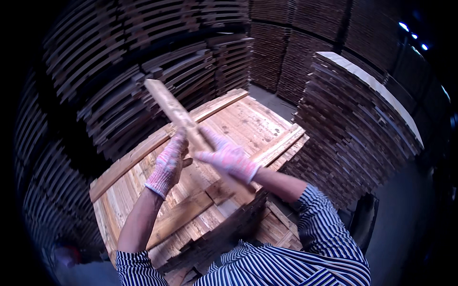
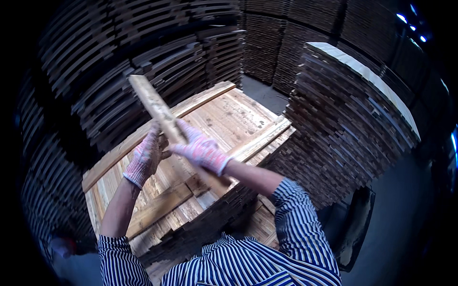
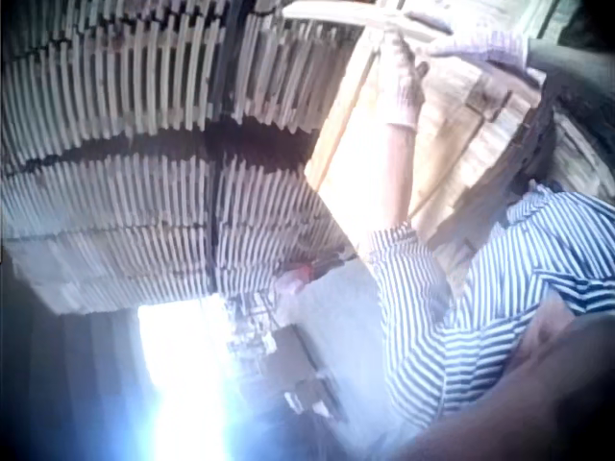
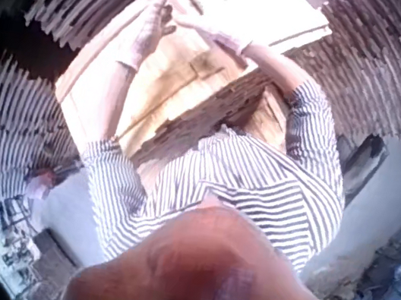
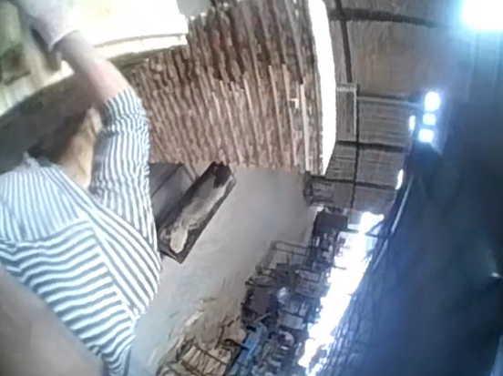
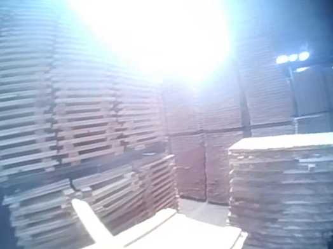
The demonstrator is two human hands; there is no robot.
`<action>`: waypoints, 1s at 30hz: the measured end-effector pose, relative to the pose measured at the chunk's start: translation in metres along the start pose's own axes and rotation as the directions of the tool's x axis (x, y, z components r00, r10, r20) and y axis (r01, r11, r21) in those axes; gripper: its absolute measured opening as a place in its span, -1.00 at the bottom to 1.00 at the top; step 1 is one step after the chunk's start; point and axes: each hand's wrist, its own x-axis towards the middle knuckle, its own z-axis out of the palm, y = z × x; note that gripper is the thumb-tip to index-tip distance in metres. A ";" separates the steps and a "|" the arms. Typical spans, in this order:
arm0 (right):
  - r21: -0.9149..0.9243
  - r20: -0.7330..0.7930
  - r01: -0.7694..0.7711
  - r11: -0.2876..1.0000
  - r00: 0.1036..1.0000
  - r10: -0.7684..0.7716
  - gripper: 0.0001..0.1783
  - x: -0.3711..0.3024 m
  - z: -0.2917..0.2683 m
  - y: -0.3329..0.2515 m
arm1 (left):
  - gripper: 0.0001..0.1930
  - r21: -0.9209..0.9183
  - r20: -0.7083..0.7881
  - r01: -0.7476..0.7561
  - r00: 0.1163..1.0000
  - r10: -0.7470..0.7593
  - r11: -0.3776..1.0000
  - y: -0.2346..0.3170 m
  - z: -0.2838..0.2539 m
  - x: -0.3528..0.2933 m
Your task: The person picks up wooden planks from a pile on the floor and stacks them onto a growing pile on a metal rack. The person wears pink gloves and handles the planks one by one or in small groups, arranging them neatly on the rack.
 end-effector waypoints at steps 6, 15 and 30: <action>-0.626 -0.043 0.015 0.780 0.998 -0.054 -0.16 0.008 -0.123 0.069 | -0.15 0.287 0.284 0.144 0.931 -0.228 0.947 0.013 -0.012 -0.130; -0.982 0.039 -0.001 0.191 0.979 0.202 -0.12 0.002 -0.168 0.167 | -0.40 -0.223 0.015 0.265 0.963 -0.268 0.938 -0.112 -0.044 -0.332; 0.309 0.635 0.589 0.747 0.456 -0.623 -0.43 -0.156 0.242 -0.088 | -0.61 -0.809 -0.380 -0.415 -0.170 -0.909 0.416 -0.498 0.151 -0.655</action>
